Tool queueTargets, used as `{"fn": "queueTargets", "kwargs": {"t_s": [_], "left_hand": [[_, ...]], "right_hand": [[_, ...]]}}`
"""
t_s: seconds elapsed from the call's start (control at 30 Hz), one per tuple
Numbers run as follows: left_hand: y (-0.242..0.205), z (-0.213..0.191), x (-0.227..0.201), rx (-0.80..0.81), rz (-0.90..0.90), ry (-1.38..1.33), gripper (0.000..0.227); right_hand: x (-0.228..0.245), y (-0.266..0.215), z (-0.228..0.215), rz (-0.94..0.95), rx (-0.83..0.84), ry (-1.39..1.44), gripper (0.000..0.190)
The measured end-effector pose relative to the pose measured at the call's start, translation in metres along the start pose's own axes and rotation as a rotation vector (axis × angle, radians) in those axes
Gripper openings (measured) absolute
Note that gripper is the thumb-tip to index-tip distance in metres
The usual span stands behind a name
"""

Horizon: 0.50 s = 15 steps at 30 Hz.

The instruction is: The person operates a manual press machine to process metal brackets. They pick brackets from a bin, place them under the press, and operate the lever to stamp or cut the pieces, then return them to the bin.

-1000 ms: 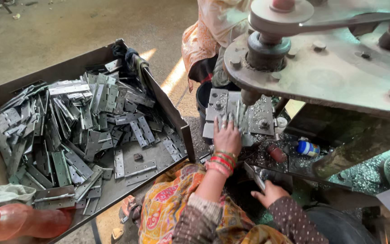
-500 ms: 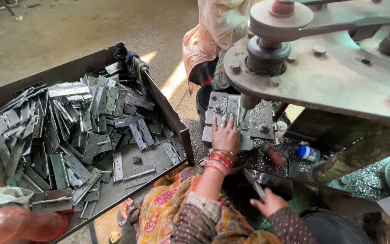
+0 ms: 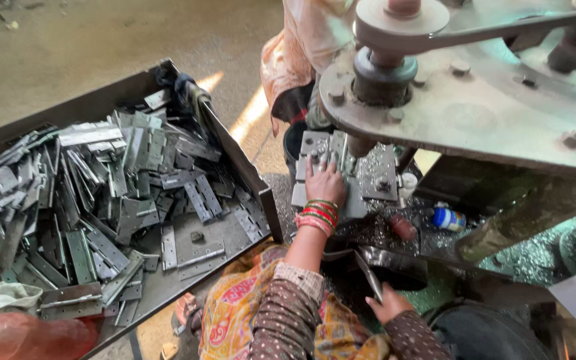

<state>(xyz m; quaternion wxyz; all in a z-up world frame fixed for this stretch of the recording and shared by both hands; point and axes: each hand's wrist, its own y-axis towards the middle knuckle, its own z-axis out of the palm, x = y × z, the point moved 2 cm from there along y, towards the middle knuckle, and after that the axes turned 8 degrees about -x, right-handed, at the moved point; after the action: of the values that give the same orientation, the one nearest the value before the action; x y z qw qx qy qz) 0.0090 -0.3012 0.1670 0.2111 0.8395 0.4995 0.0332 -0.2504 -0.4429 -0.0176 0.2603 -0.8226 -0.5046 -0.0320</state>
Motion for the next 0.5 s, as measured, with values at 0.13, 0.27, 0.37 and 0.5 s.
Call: {"fn": "queueTargets", "kwargs": {"t_s": [0.13,0.27,0.37,0.5], "left_hand": [[-0.022,-0.020,-0.006,-0.105,0.086,0.015,0.033],[-0.090,-0.049,-0.030,-0.059,0.194,0.160,0.031],[-0.134,-0.073,-0.035,-0.347,0.157,0.068,0.035],[-0.143,-0.090,-0.028,-0.462,0.299,-0.052,0.024]], "right_hand": [[0.028,-0.028,-0.070,0.048,-0.189,0.073,0.060],[0.062,-0.056,-0.115,-0.054,-0.466,0.199,0.057],[0.073,-0.067,-0.126,-0.073,-0.565,0.260,0.054],[0.074,-0.077,-0.127,-0.140,-0.695,0.200,0.054]]}}
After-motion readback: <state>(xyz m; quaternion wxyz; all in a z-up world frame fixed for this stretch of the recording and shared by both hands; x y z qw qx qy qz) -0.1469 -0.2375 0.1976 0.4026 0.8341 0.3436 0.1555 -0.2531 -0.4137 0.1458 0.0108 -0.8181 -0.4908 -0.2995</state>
